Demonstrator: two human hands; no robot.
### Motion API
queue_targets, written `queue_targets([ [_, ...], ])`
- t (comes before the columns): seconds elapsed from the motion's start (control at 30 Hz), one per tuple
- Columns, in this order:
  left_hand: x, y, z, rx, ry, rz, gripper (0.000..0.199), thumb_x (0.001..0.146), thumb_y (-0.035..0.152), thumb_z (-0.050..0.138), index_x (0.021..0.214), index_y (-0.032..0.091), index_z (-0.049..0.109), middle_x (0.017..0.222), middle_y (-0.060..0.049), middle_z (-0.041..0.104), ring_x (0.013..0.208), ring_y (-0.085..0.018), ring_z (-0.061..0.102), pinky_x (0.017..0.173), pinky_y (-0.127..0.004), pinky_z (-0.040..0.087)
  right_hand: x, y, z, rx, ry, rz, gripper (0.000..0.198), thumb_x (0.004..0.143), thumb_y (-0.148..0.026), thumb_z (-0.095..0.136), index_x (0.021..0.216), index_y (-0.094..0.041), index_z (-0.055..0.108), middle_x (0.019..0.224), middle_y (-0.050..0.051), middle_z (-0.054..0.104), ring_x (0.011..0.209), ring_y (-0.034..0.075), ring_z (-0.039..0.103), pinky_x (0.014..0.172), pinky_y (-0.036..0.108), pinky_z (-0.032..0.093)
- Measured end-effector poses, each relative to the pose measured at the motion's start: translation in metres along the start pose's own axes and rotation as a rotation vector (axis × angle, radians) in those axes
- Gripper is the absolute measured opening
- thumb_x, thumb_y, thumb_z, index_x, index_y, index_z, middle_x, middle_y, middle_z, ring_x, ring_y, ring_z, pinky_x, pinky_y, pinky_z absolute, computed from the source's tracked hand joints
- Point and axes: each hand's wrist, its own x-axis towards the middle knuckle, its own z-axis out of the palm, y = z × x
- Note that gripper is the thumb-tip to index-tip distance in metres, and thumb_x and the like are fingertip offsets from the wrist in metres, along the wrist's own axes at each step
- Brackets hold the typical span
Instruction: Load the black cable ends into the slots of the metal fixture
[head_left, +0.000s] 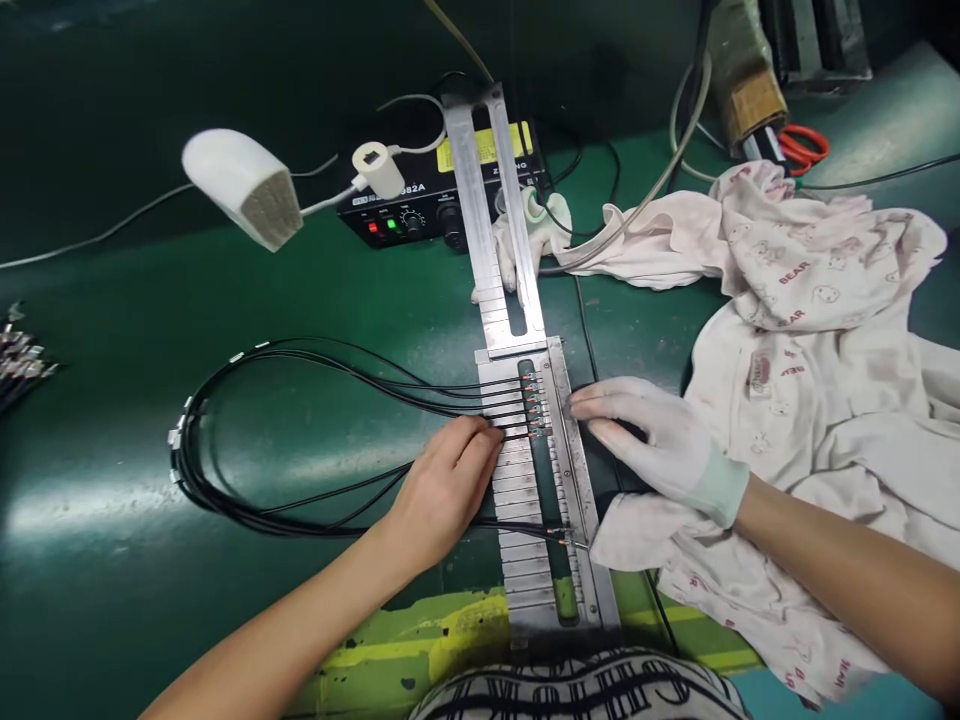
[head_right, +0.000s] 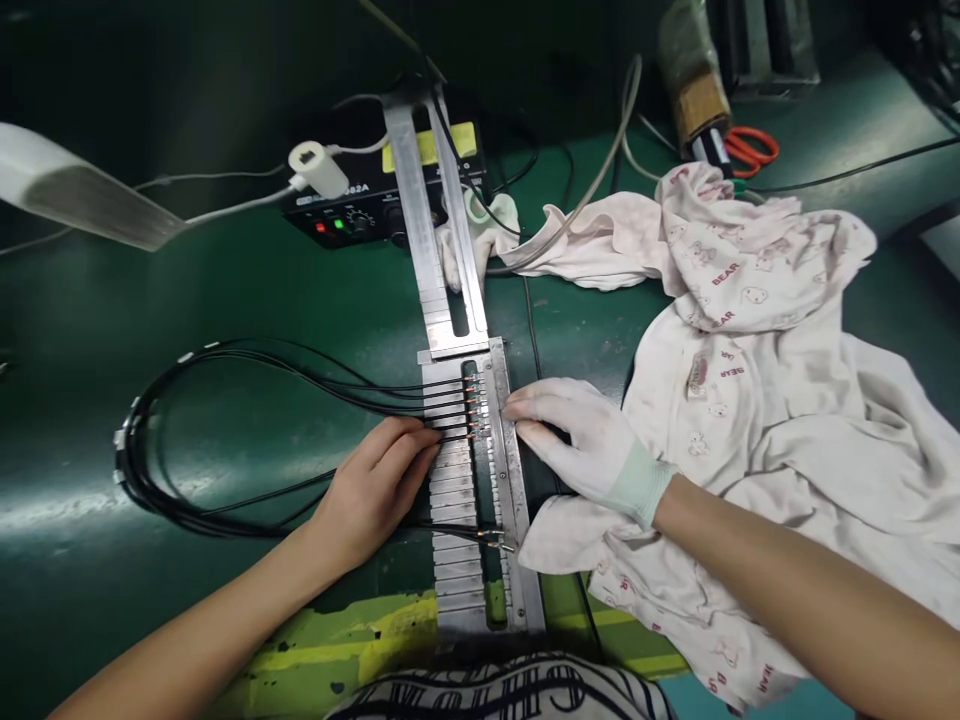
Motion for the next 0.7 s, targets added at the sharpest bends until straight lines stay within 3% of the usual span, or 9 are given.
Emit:
queue_targets([
  [0.3,0.002,-0.006,-0.008,-0.114,-0.073,0.062,0.022,0.094,0.004,0.054,0.115,0.01,0.058,0.106,-0.01,0.057,0.1,-0.017,0.058,0.089,-0.027,0.05,0.001,0.0,0.001,0.021,0.009,0.025,0.017,0.098,-0.019,0.057,0.11,-0.018,0.07,0.116,0.001,0.068,0.111,0.01,0.062,0.102,0.026,0.049],
  [0.5,0.004,-0.008,-0.006,-0.191,-0.046,0.08,0.025,0.091,0.0,0.055,0.114,0.009,0.057,0.106,-0.01,0.058,0.099,-0.016,0.057,0.088,-0.026,0.049,0.003,-0.001,0.0,0.009,0.019,0.008,0.016,0.098,-0.019,0.057,0.107,-0.017,0.07,0.114,0.001,0.069,0.108,0.011,0.064,0.099,0.025,0.05],
  [0.7,-0.012,-0.005,-0.006,0.117,0.011,0.122,0.034,0.092,0.001,0.052,0.123,0.01,0.059,0.103,-0.012,0.058,0.096,-0.024,0.052,0.081,-0.037,0.042,0.004,-0.001,-0.001,0.0,0.014,-0.009,0.016,0.098,-0.018,0.057,0.108,-0.017,0.07,0.114,0.002,0.069,0.107,0.012,0.065,0.098,0.027,0.052],
])
